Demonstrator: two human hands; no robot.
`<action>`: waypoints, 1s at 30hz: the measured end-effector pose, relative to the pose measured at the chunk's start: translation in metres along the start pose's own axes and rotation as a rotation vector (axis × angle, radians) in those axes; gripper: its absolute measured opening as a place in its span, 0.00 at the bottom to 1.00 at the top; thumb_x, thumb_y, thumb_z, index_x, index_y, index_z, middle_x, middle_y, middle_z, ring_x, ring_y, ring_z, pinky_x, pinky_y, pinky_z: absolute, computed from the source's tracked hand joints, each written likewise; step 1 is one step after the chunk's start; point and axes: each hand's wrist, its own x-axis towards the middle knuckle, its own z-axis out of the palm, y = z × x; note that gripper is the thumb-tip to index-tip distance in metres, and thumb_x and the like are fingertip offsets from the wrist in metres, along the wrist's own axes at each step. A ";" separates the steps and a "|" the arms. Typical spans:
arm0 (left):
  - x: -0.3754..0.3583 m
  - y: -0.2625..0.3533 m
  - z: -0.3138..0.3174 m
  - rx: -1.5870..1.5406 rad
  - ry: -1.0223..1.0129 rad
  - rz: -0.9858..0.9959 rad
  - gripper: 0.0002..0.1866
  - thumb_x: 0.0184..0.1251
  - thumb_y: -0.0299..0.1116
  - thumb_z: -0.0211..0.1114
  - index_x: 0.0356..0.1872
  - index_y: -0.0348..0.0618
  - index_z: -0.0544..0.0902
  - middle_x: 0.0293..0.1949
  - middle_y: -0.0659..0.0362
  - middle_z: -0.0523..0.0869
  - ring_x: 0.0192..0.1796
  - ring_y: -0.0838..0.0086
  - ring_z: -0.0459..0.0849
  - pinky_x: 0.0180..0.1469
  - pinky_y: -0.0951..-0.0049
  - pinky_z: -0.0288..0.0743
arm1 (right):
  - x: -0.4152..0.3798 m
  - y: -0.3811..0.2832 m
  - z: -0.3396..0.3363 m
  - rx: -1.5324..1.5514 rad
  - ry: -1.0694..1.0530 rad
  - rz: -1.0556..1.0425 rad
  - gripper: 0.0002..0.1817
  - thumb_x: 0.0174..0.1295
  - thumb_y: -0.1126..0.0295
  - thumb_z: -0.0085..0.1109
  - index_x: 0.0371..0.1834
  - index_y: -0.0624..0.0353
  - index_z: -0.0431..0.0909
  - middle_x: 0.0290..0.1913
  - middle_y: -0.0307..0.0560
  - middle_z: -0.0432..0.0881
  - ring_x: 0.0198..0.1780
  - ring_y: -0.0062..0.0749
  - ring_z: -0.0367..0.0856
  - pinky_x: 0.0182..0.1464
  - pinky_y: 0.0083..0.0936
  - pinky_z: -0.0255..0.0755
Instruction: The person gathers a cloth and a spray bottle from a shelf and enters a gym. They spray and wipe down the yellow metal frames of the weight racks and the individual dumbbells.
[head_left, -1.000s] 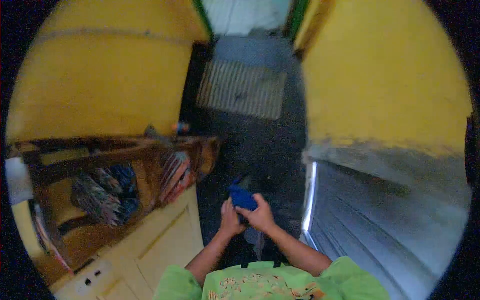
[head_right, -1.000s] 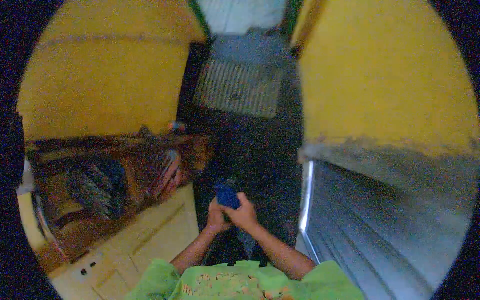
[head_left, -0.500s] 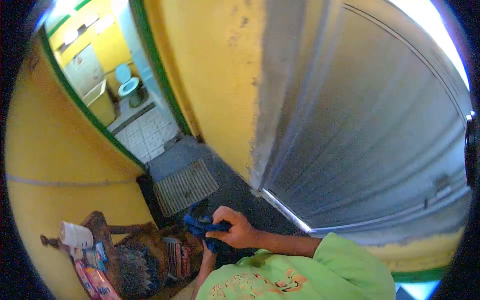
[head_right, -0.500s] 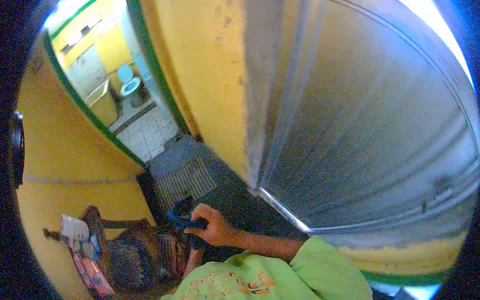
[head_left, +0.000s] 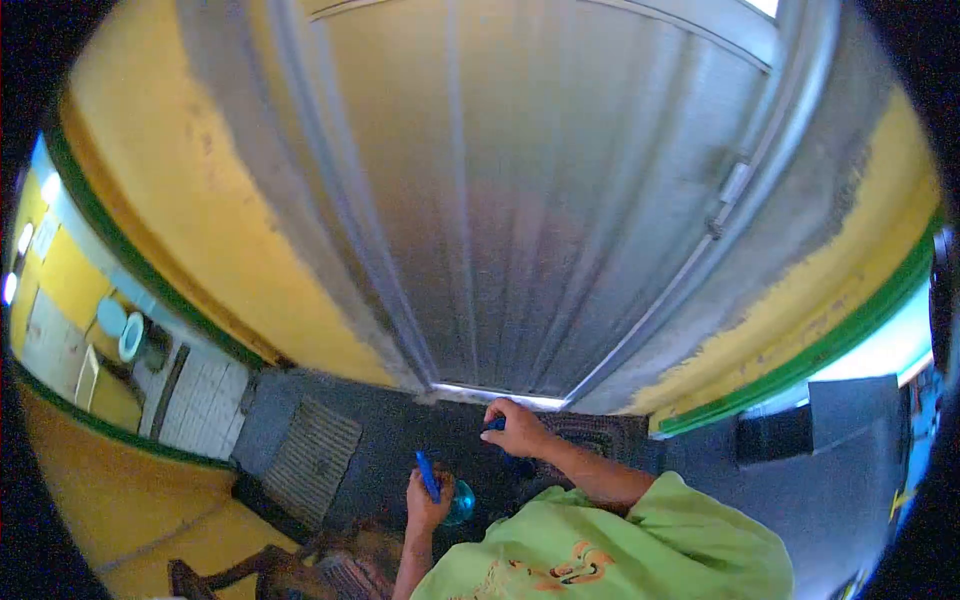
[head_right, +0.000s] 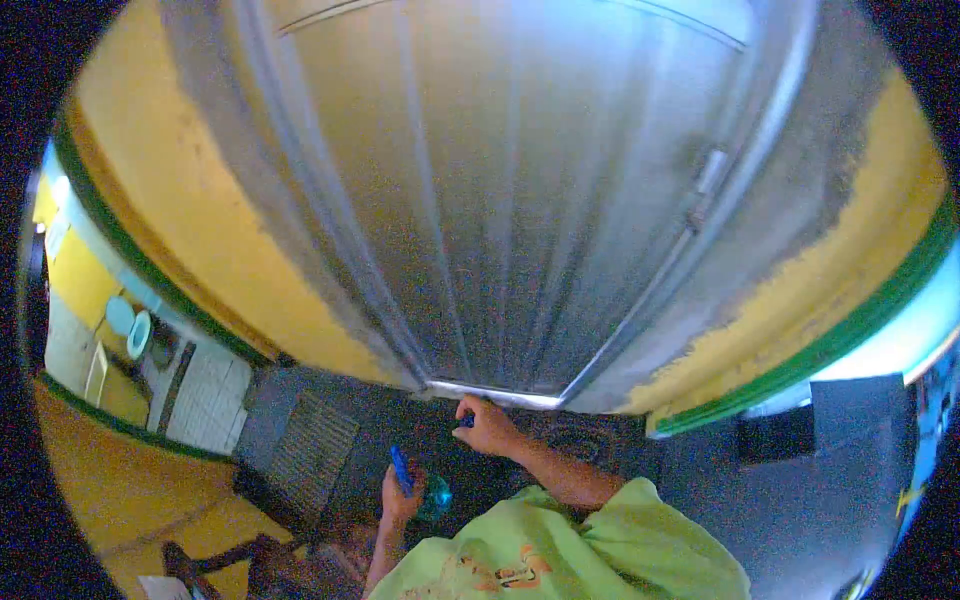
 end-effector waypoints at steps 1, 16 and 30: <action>-0.001 0.005 0.005 0.008 -0.034 0.019 0.14 0.53 0.34 0.69 0.38 0.37 0.81 0.34 0.52 0.84 0.38 0.60 0.84 0.43 0.65 0.77 | -0.009 0.014 -0.001 0.054 0.111 -0.063 0.18 0.49 0.64 0.70 0.39 0.60 0.74 0.35 0.52 0.81 0.42 0.44 0.81 0.45 0.37 0.74; 0.003 0.143 0.270 -0.120 -0.784 0.381 0.19 0.57 0.32 0.68 0.49 0.33 0.79 0.45 0.50 0.85 0.48 0.64 0.84 0.51 0.64 0.75 | -0.165 0.171 -0.173 0.308 -0.084 -0.008 0.16 0.48 0.61 0.68 0.33 0.59 0.77 0.29 0.46 0.80 0.34 0.36 0.80 0.39 0.39 0.73; -0.099 0.272 0.508 -0.046 -1.607 0.427 0.14 0.53 0.36 0.74 0.32 0.40 0.80 0.30 0.56 0.85 0.33 0.71 0.83 0.40 0.69 0.77 | -0.398 0.247 -0.285 0.257 0.848 0.845 0.14 0.54 0.68 0.61 0.41 0.60 0.74 0.37 0.54 0.81 0.42 0.49 0.81 0.42 0.40 0.73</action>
